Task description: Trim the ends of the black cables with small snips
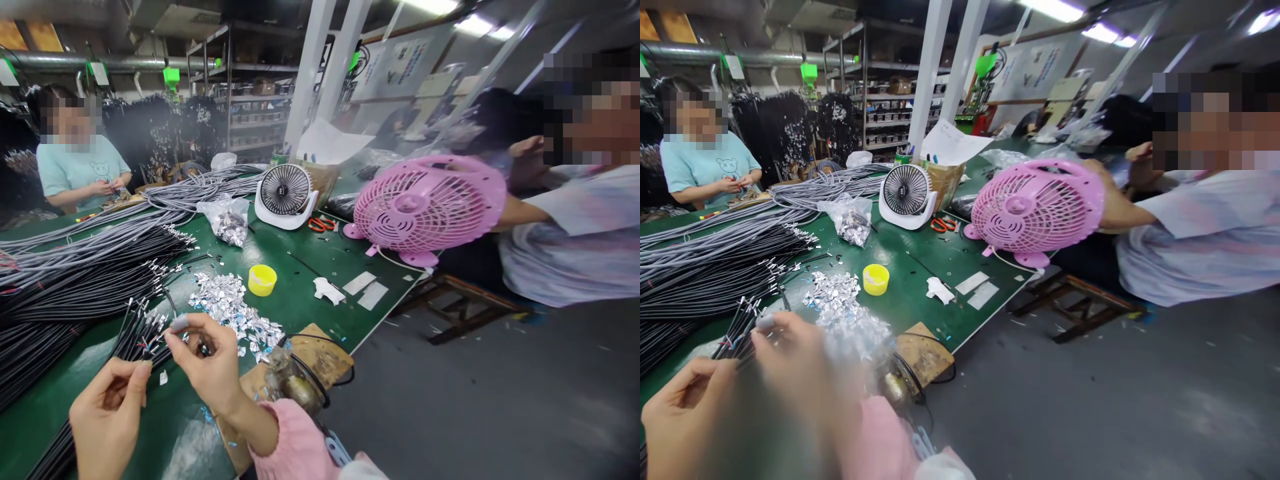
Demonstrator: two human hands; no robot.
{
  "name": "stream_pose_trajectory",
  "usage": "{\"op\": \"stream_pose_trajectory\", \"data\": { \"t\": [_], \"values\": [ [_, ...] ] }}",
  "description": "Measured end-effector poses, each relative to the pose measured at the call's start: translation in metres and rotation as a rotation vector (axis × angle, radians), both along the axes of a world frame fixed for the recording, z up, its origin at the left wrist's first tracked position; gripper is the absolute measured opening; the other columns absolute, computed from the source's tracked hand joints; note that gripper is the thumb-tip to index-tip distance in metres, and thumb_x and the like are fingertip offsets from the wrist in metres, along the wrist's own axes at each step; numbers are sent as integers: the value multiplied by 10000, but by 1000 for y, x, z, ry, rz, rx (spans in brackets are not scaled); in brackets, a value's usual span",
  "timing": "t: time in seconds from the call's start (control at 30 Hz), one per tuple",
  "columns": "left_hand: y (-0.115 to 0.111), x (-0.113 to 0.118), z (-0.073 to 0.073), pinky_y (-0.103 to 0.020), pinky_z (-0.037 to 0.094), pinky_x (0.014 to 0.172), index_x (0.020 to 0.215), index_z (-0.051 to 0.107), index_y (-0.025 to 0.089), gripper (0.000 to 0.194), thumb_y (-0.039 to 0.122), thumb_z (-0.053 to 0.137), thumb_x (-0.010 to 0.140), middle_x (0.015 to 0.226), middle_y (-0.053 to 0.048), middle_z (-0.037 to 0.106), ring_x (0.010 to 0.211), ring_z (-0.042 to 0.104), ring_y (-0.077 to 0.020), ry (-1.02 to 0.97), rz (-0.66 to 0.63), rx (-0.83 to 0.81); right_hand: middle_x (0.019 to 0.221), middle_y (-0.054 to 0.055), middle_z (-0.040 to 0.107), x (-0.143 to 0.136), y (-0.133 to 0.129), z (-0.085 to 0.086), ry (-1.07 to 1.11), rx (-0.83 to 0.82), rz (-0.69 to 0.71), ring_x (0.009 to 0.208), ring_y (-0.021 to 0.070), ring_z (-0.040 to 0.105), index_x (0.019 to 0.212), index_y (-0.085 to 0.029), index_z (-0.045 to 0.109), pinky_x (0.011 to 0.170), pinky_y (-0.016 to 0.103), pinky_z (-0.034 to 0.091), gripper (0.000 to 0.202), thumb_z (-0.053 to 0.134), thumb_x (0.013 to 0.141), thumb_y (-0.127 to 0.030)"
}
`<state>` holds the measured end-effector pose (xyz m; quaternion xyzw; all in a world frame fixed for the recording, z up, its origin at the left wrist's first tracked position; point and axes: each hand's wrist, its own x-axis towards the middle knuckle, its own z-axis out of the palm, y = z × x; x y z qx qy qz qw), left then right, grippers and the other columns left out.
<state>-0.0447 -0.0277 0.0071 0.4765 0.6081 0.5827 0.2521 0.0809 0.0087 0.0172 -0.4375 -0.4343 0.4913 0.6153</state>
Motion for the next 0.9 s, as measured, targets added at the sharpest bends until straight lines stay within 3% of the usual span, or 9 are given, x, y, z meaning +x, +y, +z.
{"op": "stream_pose_trajectory", "data": {
  "t": [0.2,0.4,0.53,0.67,0.9],
  "values": [
    [2,-6,-6,-205,406,388,584,689,204,377,545,847,622,512,7,623,456,571,-135,62,-44,29,676,19,760,1,-1,-3,4,18,28,512,122,621,785,-197,785,512,228,509,94,761,697,-218],
    [4,-11,-18,-216,363,359,603,693,216,371,558,833,643,554,-6,655,504,611,-162,108,-25,50,760,49,784,3,3,-1,131,-118,178,663,166,734,820,-170,788,641,256,595,138,752,687,-176],
    [4,-9,-16,-226,352,369,598,700,223,399,601,820,640,534,0,643,493,586,-156,144,1,98,736,42,765,5,4,-3,176,-118,231,598,145,692,842,-164,793,511,215,546,157,751,694,-190],
    [4,-8,-15,-230,336,366,596,707,220,399,602,815,639,517,3,626,474,559,-148,155,-5,98,687,29,740,6,4,-3,196,-103,221,569,129,652,807,-160,796,494,207,510,156,775,663,-213],
    [4,-10,-17,-214,341,374,616,709,230,328,529,829,673,535,5,655,499,587,-148,163,-65,125,490,-49,590,5,4,2,57,-93,161,419,78,484,753,-164,767,395,191,372,120,699,661,-128]
  ]
}}
